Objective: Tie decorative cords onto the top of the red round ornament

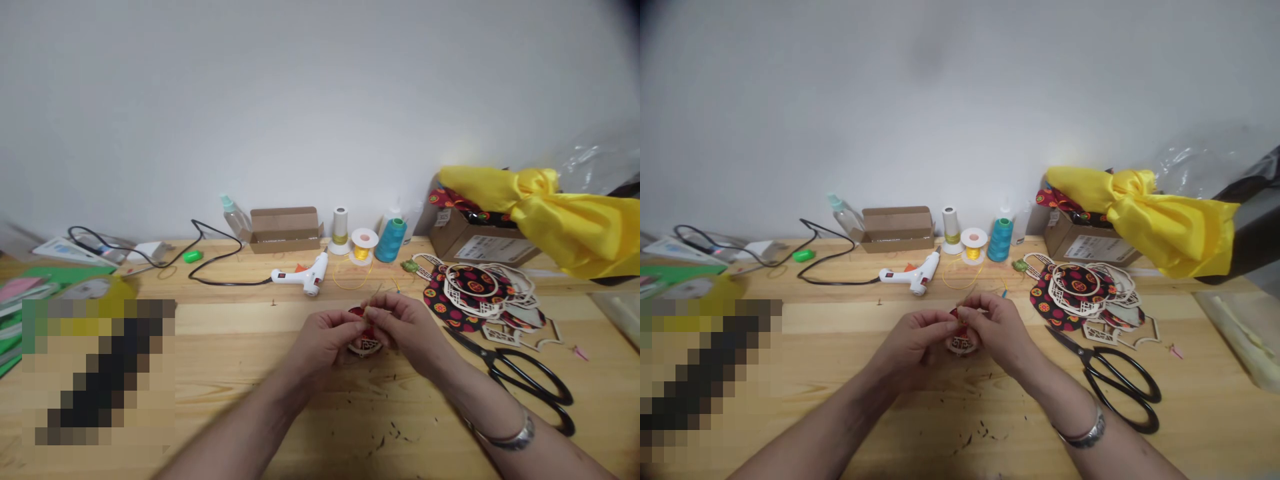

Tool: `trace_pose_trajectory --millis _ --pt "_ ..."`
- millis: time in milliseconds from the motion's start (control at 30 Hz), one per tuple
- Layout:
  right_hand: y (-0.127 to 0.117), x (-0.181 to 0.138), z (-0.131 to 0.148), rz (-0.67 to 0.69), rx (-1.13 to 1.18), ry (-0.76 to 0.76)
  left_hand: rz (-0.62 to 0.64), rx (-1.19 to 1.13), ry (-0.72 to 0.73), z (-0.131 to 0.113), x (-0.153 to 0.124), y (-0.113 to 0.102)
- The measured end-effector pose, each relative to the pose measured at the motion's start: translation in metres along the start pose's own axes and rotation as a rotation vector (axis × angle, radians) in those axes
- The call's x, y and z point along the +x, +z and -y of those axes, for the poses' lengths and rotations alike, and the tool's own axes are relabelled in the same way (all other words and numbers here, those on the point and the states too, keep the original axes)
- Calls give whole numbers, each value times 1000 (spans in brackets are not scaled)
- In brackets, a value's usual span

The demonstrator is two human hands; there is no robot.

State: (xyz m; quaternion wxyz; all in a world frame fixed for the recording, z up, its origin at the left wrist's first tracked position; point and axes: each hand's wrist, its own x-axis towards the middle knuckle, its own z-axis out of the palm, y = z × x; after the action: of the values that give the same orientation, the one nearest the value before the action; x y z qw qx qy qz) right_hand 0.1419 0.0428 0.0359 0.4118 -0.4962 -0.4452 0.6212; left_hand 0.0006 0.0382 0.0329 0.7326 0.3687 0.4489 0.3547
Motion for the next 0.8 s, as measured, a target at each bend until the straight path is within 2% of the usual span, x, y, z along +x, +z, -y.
trace_pose_trajectory --millis 133,300,367,567,700,800 --pt "-5 3 -1 31 -235 -112 -92 -14 2 -2 1 -2" --pt "-12 0 -1 -99 -706 -395 -146 -81 31 -7 1 -2" --pt "-13 -3 -3 -134 -842 -448 -165 -105 34 -7 1 -1" --pt "-5 -13 -5 -142 -1000 -555 -190 -195 34 -4 3 -1" --pt "3 -20 -10 -86 -1149 -798 -186 -255 25 -2 4 -3" --pt "5 -22 -18 -25 -1310 -975 -193 -273 -34 0 6 -5"
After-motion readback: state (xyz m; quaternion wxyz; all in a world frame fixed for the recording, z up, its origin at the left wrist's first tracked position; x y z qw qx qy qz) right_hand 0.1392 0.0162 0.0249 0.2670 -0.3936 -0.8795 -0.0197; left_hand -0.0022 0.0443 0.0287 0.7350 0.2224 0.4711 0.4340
